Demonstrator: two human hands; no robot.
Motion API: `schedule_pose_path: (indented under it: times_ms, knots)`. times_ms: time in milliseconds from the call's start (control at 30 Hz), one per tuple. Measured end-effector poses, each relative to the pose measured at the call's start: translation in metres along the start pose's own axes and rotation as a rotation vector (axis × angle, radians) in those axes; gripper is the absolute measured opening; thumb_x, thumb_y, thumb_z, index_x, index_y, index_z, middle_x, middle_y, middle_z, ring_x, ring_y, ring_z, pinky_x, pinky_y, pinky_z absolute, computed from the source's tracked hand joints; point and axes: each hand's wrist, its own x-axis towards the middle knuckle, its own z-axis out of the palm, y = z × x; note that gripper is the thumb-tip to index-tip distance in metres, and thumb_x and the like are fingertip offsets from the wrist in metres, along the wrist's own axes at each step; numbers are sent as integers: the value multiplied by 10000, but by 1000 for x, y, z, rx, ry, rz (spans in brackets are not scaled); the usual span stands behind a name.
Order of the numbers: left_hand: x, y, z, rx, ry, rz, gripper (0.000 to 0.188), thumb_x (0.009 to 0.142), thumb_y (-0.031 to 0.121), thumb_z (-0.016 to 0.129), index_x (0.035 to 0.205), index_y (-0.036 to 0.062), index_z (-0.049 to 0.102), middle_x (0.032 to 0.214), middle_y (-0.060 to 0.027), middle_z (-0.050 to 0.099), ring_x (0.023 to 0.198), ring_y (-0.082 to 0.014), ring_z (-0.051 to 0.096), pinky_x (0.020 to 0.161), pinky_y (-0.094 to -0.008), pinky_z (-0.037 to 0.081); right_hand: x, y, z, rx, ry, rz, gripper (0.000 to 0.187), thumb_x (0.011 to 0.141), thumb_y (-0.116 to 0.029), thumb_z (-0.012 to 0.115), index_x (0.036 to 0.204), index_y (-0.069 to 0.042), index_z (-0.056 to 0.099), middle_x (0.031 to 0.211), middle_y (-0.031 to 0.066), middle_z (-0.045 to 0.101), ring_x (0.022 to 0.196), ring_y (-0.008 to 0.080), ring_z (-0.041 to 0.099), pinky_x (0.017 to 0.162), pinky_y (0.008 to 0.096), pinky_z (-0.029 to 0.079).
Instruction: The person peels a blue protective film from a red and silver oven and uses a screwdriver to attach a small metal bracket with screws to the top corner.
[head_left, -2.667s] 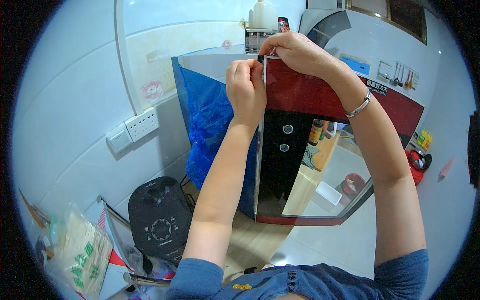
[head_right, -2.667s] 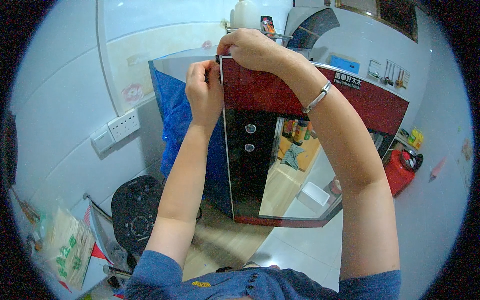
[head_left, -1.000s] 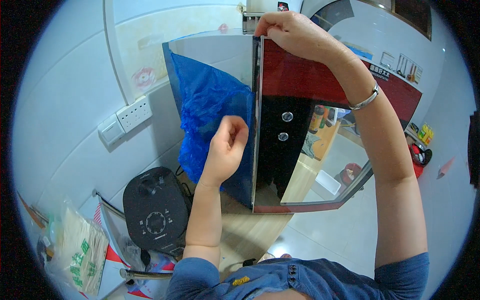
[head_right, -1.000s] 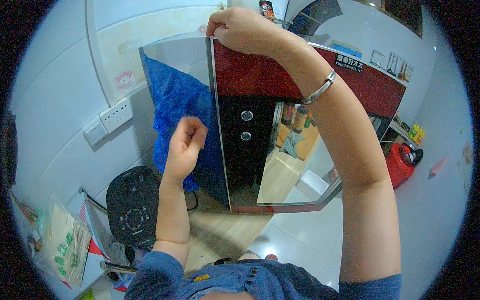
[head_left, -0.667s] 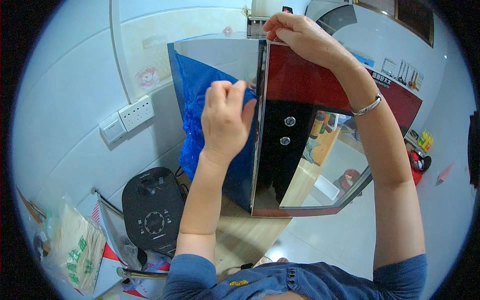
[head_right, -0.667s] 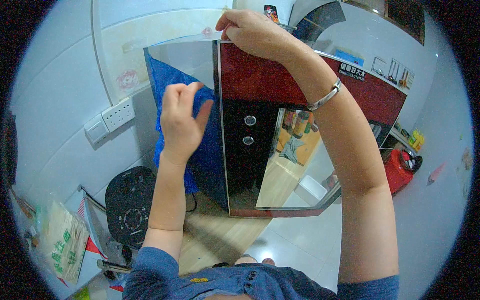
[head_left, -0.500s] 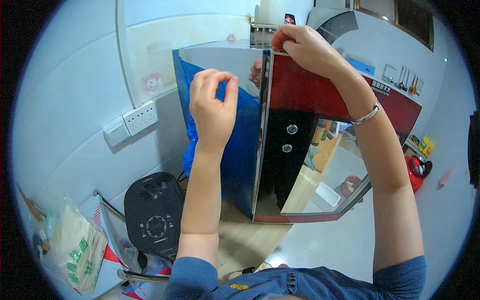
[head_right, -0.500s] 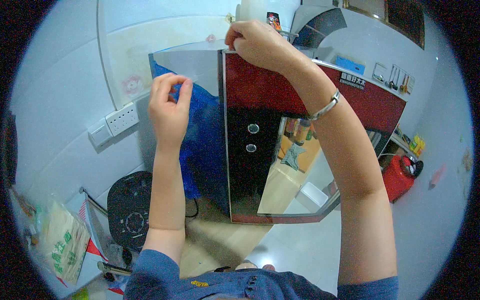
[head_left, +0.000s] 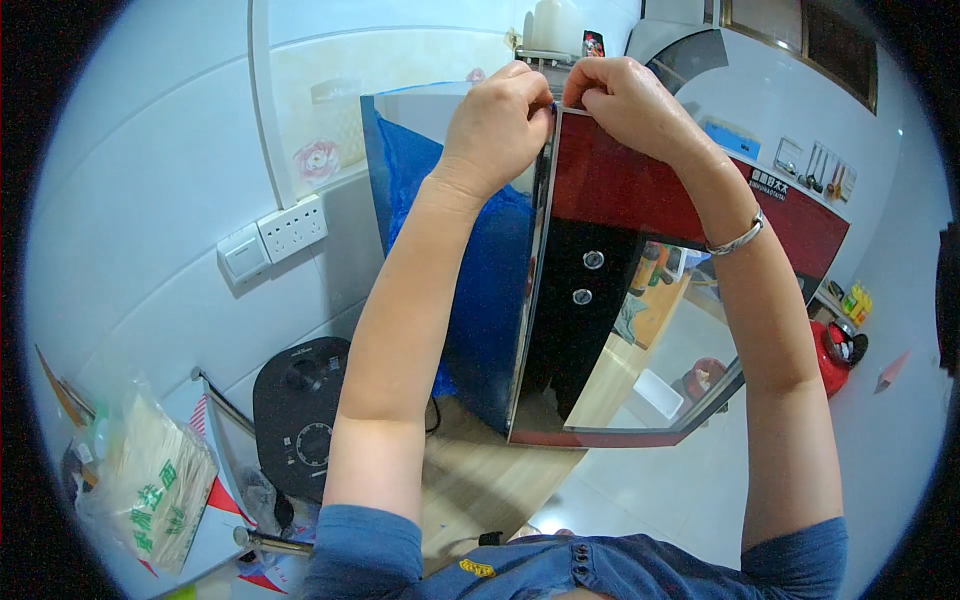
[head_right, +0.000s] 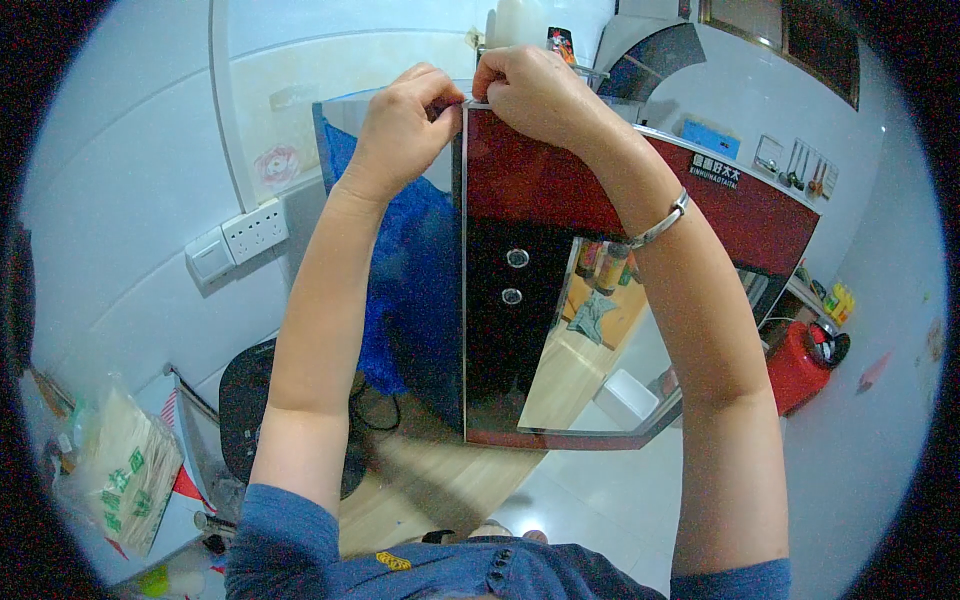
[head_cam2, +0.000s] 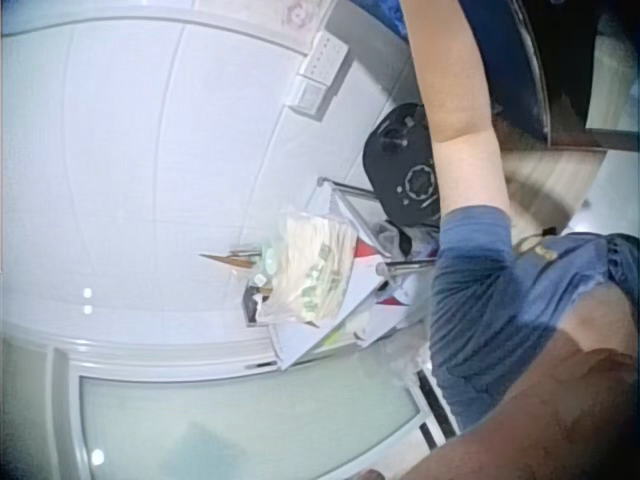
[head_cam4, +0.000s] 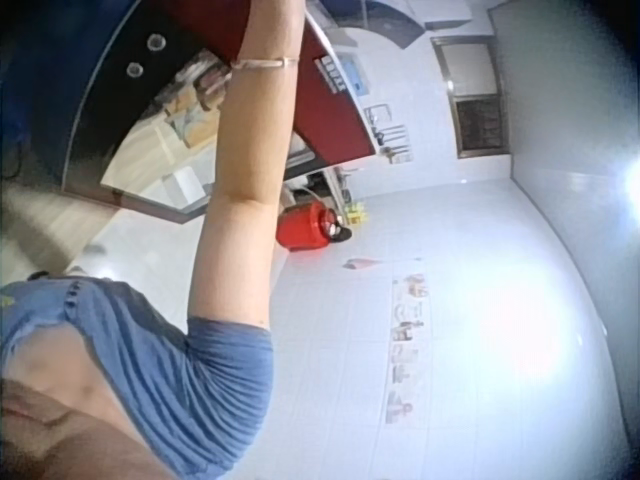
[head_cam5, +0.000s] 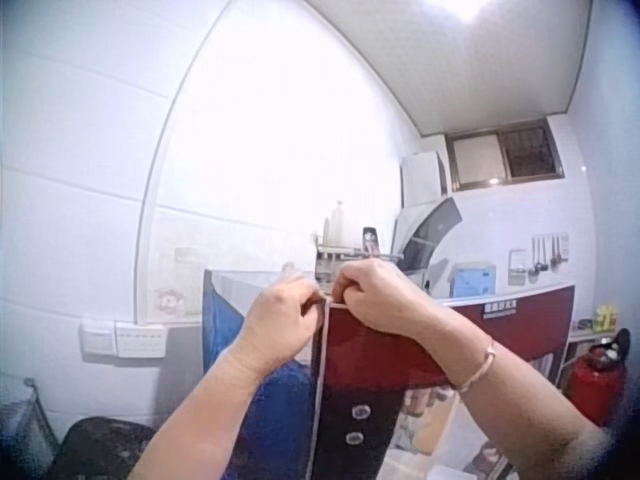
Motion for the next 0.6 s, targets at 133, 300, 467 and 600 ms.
schedule_pose_path:
  times_ms: [133, 300, 467, 600]
  knots:
    - [1, 0, -4, 27, 17, 121, 84, 786, 53, 591, 836, -15, 598, 840, -180, 598, 779, -342, 598, 701, -389, 494, 0, 2, 2, 8, 39, -71, 203, 798, -2, 473, 844, 2, 671, 762, 130, 659, 685, 200, 625, 686, 309, 515]
    - [11, -3, -3, 244, -87, 174, 105, 817, 94, 557, 811, -10, 571, 844, -200, 605, 798, -376, 601, 714, -443, 487, 1, 2, 4, -21, 50, -44, 205, 810, -6, 475, 850, -8, 675, 749, 134, 659, 671, 203, 625, 682, 318, 514]
    - [19, -3, 2, 166, -69, 28, 140, 847, 117, 546, 816, -5, 607, 792, -201, 625, 751, -378, 605, 690, -445, 484, -1, 1, 2, -7, 29, -12, 213, 818, -12, 469, 858, -15, 678, 758, 131, 662, 673, 198, 627, 680, 312, 515]
    - [30, -15, 1, -46, -29, -51, 203, 888, 173, 552, 877, 10, 674, 679, -114, 646, 633, -255, 619, 611, -357, 484, 0, 5, 4, 113, 56, 7, 191, 773, -67, 526, 845, -18, 696, 801, 193, 676, 744, 318, 663, 724, 394, 518]
